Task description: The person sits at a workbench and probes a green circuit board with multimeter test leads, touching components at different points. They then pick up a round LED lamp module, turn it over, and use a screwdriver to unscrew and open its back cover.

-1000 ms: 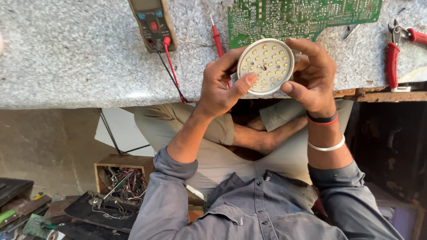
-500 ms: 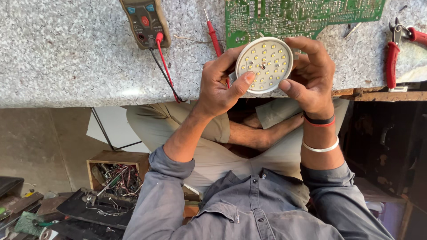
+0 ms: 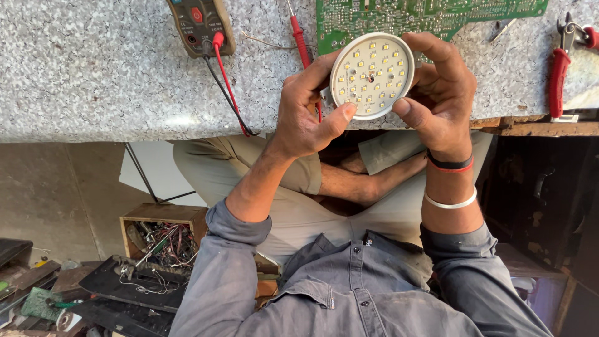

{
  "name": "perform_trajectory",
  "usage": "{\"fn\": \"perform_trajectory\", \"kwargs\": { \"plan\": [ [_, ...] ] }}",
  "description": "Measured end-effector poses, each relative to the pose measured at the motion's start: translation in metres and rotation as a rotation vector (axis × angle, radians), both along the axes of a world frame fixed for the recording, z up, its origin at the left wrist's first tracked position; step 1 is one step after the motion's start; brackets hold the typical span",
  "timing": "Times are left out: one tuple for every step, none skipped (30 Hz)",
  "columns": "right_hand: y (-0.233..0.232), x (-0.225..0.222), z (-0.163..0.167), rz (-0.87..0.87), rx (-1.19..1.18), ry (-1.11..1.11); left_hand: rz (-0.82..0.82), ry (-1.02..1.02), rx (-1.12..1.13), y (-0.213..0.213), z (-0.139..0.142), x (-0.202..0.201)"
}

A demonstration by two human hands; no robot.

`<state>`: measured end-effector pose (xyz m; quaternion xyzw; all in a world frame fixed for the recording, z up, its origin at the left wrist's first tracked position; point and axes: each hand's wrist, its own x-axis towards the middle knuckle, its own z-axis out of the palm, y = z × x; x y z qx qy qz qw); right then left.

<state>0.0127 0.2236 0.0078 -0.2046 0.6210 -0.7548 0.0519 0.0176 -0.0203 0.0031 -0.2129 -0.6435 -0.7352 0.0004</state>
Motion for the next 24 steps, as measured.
{"fn": "perform_trajectory", "kwargs": {
  "plan": [
    [0.0,0.0,0.0,-0.004,-0.003,-0.002,-0.002,-0.001,-0.007,-0.001,0.0,0.0],
    [0.0,0.001,-0.001,-0.007,-0.007,-0.003,-0.004,-0.002,-0.009,0.0,0.0,0.0],
    [0.0,0.001,-0.001,-0.009,-0.011,-0.006,-0.005,-0.004,-0.01,0.0,-0.001,0.0],
    [0.0,0.001,0.0,-0.01,-0.015,-0.009,-0.004,-0.007,-0.006,0.001,-0.001,0.0],
    [-0.001,0.001,0.0,-0.011,-0.019,-0.011,-0.006,-0.006,-0.003,0.001,-0.002,0.0],
    [-0.001,0.001,0.001,-0.011,-0.023,-0.013,-0.007,-0.005,-0.001,0.001,-0.002,0.0],
    [-0.001,0.001,0.001,-0.017,-0.023,-0.021,-0.009,0.001,0.0,0.001,-0.003,-0.001],
    [-0.002,0.001,0.001,-0.023,-0.023,-0.03,-0.01,0.002,0.002,0.0,-0.004,0.0],
    [-0.002,0.001,0.001,-0.037,-0.018,-0.045,-0.012,0.002,0.003,0.0,-0.005,0.0],
    [-0.003,0.001,0.002,-0.043,-0.015,-0.05,-0.013,0.001,0.007,-0.001,-0.005,0.0],
    [-0.002,0.0,0.002,-0.049,-0.012,-0.055,-0.013,0.002,0.007,-0.001,-0.006,0.0],
    [-0.002,0.0,0.001,-0.047,-0.012,-0.05,-0.013,0.004,0.006,-0.001,-0.006,0.0],
    [-0.002,0.0,0.001,-0.038,-0.014,-0.038,-0.012,0.01,0.002,-0.001,-0.006,0.0],
    [-0.002,-0.001,0.0,-0.03,-0.016,-0.026,-0.012,0.011,0.001,-0.001,-0.006,0.0],
    [-0.001,-0.001,-0.001,-0.015,-0.02,-0.008,-0.012,0.012,0.001,-0.001,-0.006,0.0],
    [-0.001,-0.001,-0.003,-0.013,-0.016,-0.001,-0.013,0.008,0.004,-0.001,-0.006,0.0],
    [0.0,-0.001,-0.004,-0.011,-0.012,0.006,-0.016,0.005,0.009,-0.001,-0.006,0.0],
    [0.001,-0.001,-0.006,-0.022,0.0,0.0,-0.019,0.001,0.014,-0.001,-0.006,0.0],
    [0.001,-0.001,-0.007,-0.024,0.01,0.009,-0.024,-0.001,0.02,-0.001,-0.006,0.0],
    [0.002,-0.001,-0.008,-0.025,0.02,0.017,-0.026,0.001,0.02,-0.001,-0.006,-0.001],
    [0.003,-0.001,-0.009,-0.017,0.029,0.039,-0.028,0.003,0.02,-0.001,-0.005,-0.001],
    [0.003,-0.001,-0.01,-0.018,0.037,0.044,-0.027,0.009,0.014,-0.001,-0.005,-0.001],
    [0.004,-0.001,-0.011,-0.019,0.046,0.049,-0.025,0.013,0.009,-0.001,-0.005,-0.001],
    [0.004,-0.001,-0.011,-0.031,0.054,0.038,-0.024,0.017,0.004,-0.001,-0.004,-0.002]
  ]
}}
